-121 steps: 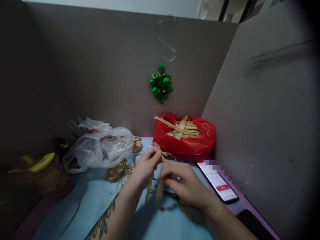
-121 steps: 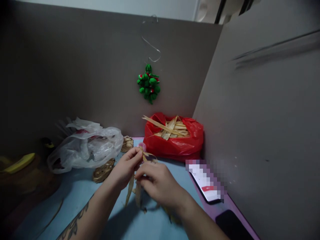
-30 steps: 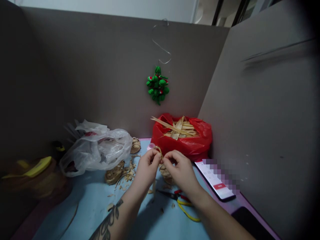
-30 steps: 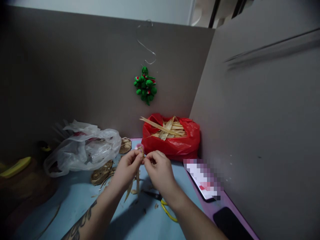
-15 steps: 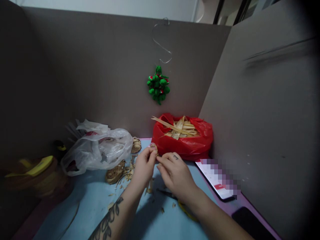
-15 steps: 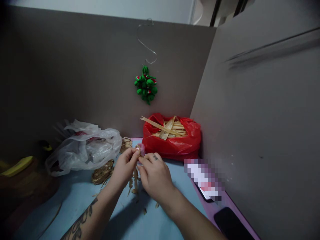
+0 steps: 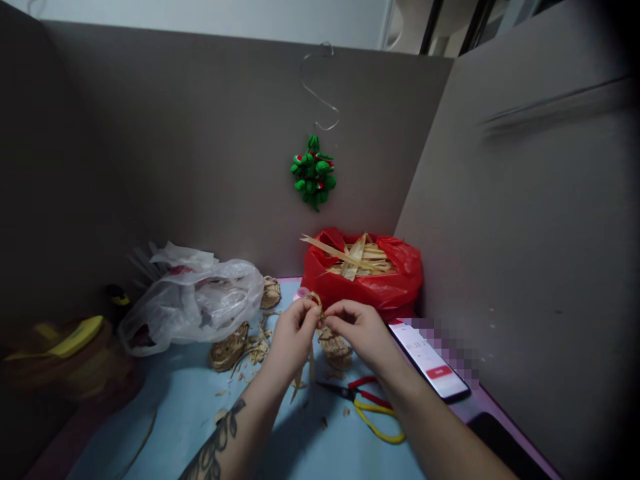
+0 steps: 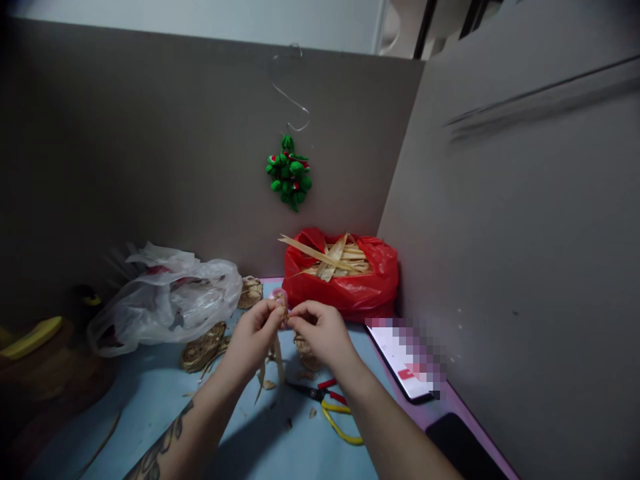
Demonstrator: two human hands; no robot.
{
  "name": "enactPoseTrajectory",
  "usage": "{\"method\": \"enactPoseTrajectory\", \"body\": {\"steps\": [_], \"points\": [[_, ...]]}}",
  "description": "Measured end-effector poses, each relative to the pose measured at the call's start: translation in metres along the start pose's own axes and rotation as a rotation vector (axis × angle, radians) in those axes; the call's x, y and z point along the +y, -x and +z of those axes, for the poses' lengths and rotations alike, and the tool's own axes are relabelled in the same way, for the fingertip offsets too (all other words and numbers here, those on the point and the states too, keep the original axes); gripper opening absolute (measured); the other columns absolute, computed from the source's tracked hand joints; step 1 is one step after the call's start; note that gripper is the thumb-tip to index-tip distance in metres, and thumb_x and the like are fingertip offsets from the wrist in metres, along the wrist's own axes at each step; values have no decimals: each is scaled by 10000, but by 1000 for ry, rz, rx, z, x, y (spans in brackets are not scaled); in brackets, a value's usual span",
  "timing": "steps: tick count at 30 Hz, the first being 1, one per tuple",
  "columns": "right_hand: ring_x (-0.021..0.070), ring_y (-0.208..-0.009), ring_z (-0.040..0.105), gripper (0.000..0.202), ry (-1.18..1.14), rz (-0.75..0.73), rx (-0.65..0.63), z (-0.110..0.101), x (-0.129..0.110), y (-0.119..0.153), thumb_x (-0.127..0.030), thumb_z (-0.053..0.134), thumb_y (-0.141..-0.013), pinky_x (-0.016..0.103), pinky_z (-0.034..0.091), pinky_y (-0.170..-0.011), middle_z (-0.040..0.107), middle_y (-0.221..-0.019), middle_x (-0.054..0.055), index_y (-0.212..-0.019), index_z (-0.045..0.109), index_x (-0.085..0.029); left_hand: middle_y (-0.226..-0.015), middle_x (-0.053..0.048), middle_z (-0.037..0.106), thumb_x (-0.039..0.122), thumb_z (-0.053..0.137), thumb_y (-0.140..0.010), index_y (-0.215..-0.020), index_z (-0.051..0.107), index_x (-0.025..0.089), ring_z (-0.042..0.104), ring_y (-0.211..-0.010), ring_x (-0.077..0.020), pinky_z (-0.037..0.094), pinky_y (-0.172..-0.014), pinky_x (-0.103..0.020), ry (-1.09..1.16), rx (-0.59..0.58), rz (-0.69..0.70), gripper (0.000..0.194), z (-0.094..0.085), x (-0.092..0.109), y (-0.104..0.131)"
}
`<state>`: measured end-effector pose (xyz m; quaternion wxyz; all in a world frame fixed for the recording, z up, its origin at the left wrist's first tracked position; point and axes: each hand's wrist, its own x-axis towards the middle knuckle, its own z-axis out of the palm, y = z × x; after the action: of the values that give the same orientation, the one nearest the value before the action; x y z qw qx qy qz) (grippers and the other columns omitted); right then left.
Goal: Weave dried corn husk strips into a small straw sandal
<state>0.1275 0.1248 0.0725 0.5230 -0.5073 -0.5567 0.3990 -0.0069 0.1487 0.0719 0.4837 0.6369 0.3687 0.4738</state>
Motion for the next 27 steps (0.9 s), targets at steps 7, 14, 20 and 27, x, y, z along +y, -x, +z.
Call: {"method": "enactPoseTrajectory", "body": {"steps": [7,14,20,27], "points": [[111,-558,543,194,-92,61,-40,2,6,-1,-333,670,-687,229,437,-533,594,-649,-13,-735,595,-161,-660,22,525,292,488,-827,-706,538,181,459,-622,-121,338,-584,-208,-144,71,73,172,3,-2,5],[102,-521,476,167,46,-12,42,3,1,1,-299,583,-747,214,382,-506,520,-551,-34,-651,569,-162,-624,34,512,281,475,-842,-702,534,184,448,-578,-112,318,-554,-208,-261,72,122,181,4,-3,8],[99,-546,462,138,72,-94,9,6,5,0,-280,538,-785,210,376,-510,522,-606,-28,-704,557,-170,-653,23,551,290,469,-843,-710,548,188,468,-592,-122,337,-571,-215,-255,108,93,185,4,-2,7],[87,-526,462,163,-31,-25,-70,0,7,-3,-307,591,-765,205,364,-498,529,-599,-32,-708,569,-157,-625,27,538,287,477,-834,-693,534,183,461,-577,-115,343,-560,-211,-222,63,53,185,3,1,6]]}}
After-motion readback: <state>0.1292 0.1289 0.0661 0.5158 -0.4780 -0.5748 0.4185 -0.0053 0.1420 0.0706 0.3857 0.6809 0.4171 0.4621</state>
